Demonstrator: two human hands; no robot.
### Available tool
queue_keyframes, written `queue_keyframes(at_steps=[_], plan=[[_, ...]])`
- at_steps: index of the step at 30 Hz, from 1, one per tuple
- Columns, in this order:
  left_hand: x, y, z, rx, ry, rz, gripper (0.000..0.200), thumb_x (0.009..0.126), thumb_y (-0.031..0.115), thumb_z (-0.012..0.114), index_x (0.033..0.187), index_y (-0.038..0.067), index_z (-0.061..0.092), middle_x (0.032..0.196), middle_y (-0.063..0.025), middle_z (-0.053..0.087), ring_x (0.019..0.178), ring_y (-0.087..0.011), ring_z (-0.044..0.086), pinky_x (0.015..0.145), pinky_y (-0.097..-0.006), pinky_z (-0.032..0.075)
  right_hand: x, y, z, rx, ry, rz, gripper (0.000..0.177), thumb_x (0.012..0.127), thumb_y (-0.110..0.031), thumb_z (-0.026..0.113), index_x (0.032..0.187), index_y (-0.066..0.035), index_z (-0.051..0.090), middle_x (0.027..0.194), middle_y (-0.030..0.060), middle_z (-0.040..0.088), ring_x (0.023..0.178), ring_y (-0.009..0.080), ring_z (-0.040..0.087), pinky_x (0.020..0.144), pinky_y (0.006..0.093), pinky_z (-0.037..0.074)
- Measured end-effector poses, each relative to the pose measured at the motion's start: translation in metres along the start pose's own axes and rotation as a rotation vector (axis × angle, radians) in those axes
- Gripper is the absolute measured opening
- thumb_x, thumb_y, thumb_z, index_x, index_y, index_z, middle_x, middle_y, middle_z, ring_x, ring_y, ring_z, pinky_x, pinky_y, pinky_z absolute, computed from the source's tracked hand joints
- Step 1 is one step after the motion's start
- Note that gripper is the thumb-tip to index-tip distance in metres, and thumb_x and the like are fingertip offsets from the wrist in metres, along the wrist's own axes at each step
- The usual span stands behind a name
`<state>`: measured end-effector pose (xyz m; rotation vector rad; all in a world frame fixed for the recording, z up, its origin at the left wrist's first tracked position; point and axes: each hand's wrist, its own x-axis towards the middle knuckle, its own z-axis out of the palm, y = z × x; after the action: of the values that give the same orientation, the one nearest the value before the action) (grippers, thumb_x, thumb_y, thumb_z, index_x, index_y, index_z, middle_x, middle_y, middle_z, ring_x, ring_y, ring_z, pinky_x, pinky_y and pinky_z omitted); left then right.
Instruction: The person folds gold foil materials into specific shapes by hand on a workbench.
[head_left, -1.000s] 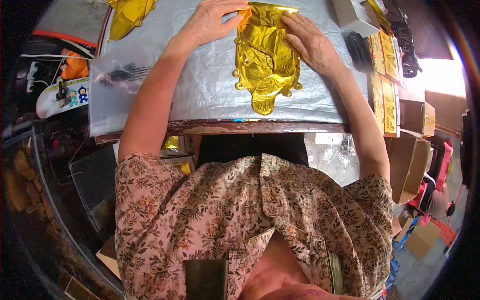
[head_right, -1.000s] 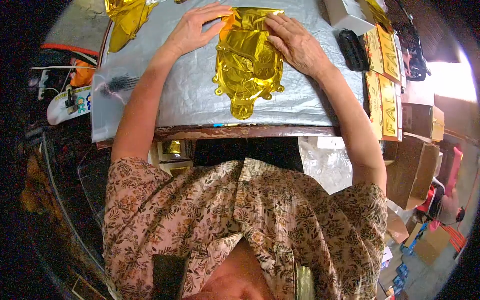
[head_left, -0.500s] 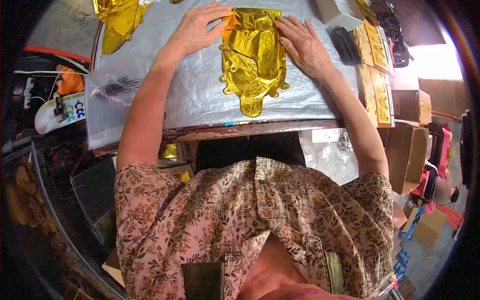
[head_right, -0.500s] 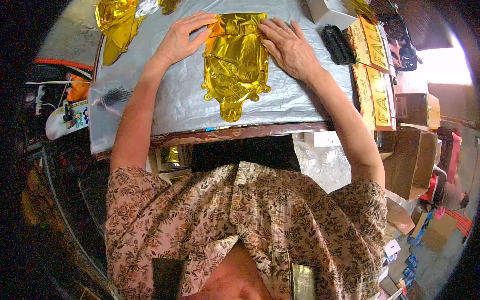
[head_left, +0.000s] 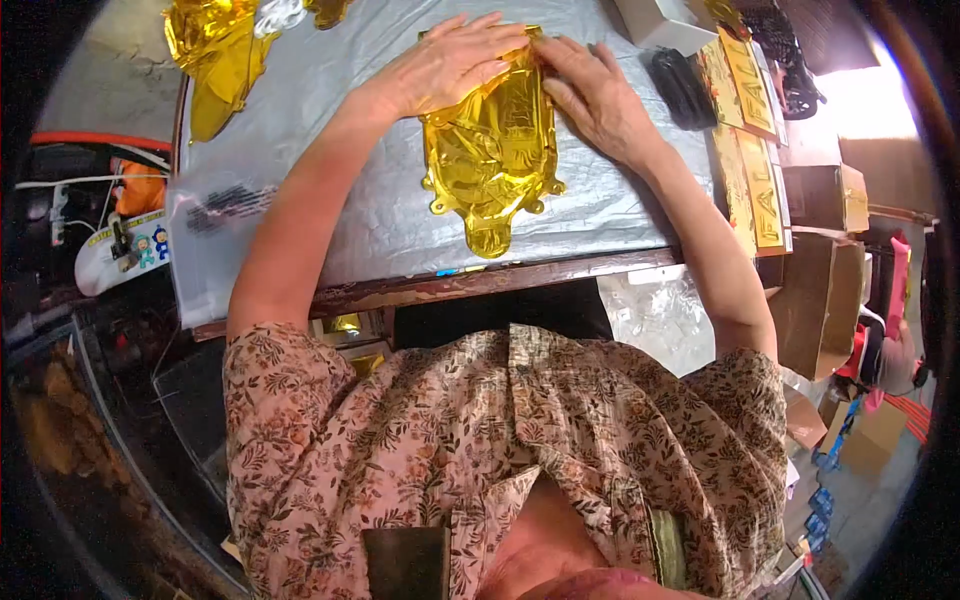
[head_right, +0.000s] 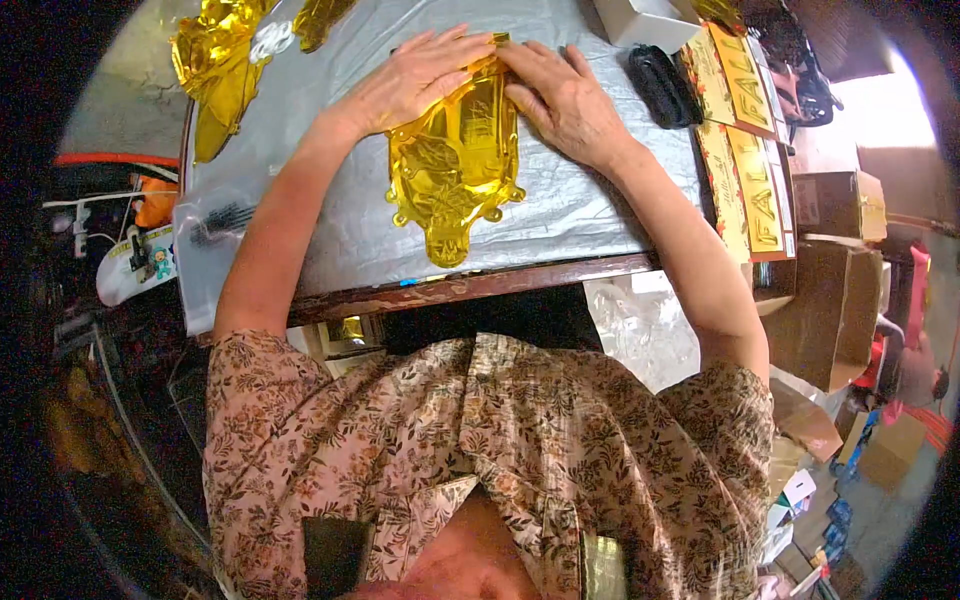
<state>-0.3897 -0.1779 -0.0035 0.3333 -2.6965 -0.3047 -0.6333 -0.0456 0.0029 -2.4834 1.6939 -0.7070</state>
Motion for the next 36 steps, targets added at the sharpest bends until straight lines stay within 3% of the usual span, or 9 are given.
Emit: queue_keyframes(at_steps=[3,6,16,22,26,28,36], plan=[[-0.002,0.002,0.0,0.016,-0.052,-0.036,0.047,0.111,0.035,0.041,0.154,0.016,0.049,0.163,-0.0021,0.043,0.153,-0.0292,0.034,0.126,-0.0537,0.021,-0.004,0.013,0.003,0.119,0.089,0.028,0.046,0.107,-0.02,0.052,0.153,-0.016,0.048,0.154,0.0081,0.052,0.144,0.0319,0.047,0.124,0.0541,0.024],[-0.003,0.002,0.001,0.026,-0.038,-0.033,0.047,0.111,0.036,0.04,0.153,0.018,0.05,0.163,-0.0007,0.043,0.153,-0.0281,0.034,0.126,-0.0531,0.021,-0.001,0.014,0.0,0.001,0.099,0.019,0.045,0.108,-0.022,0.051,0.152,-0.016,0.049,0.155,0.0067,0.052,0.147,0.031,0.043,0.125,0.0548,0.022],[-0.003,0.0,0.007,-0.019,-0.002,-0.031,0.043,0.11,0.03,0.045,0.151,0.02,0.052,0.161,0.0,0.045,0.151,-0.0254,0.037,0.126,-0.051,0.024,-0.013,-0.018,-0.01,-0.087,-0.079,-0.104,0.05,0.108,-0.03,0.05,0.154,-0.009,0.046,0.159,0.01,0.047,0.15,0.0307,0.038,0.126,0.0507,0.022],[-0.003,0.001,0.008,-0.02,0.015,-0.035,0.041,0.11,0.029,0.046,0.149,0.02,0.054,0.16,-0.001,0.046,0.15,-0.0264,0.04,0.125,-0.0502,0.026,-0.036,-0.034,-0.032,0.069,-0.239,-0.146,0.048,0.107,-0.025,0.052,0.151,-0.006,0.048,0.155,0.0163,0.049,0.145,0.0335,0.045,0.124,0.0474,0.029],[-0.001,-0.004,0.01,-0.014,0.023,-0.041,0.041,0.11,0.03,0.047,0.149,0.019,0.055,0.159,-0.002,0.048,0.15,-0.0287,0.04,0.125,-0.0506,0.026,-0.032,-0.041,-0.041,0.15,-0.213,-0.085,0.046,0.107,-0.021,0.052,0.15,-0.006,0.049,0.153,0.0162,0.052,0.144,0.034,0.047,0.124,0.0466,0.03],[0.001,-0.014,0.013,-0.025,0.028,-0.036,0.042,0.11,0.03,0.047,0.149,0.018,0.055,0.159,-0.0022,0.048,0.15,-0.0294,0.039,0.125,-0.0507,0.026,-0.023,-0.037,-0.036,0.124,-0.078,-0.083,0.045,0.107,-0.02,0.052,0.149,-0.006,0.05,0.15,0.0163,0.055,0.142,0.034,0.049,0.124,0.0471,0.03],[0.007,-0.01,0.005,-0.016,0.06,-0.04,0.044,0.107,0.029,0.052,0.15,0.015,0.053,0.158,-0.0083,0.049,0.15,-0.0304,0.038,0.124,-0.0484,0.028,-0.001,-0.023,-0.007,-0.039,0.002,-0.155,0.046,0.105,-0.022,0.055,0.148,-0.005,0.05,0.155,0.0136,0.049,0.143,0.0319,0.047,0.124,0.0477,0.03]])
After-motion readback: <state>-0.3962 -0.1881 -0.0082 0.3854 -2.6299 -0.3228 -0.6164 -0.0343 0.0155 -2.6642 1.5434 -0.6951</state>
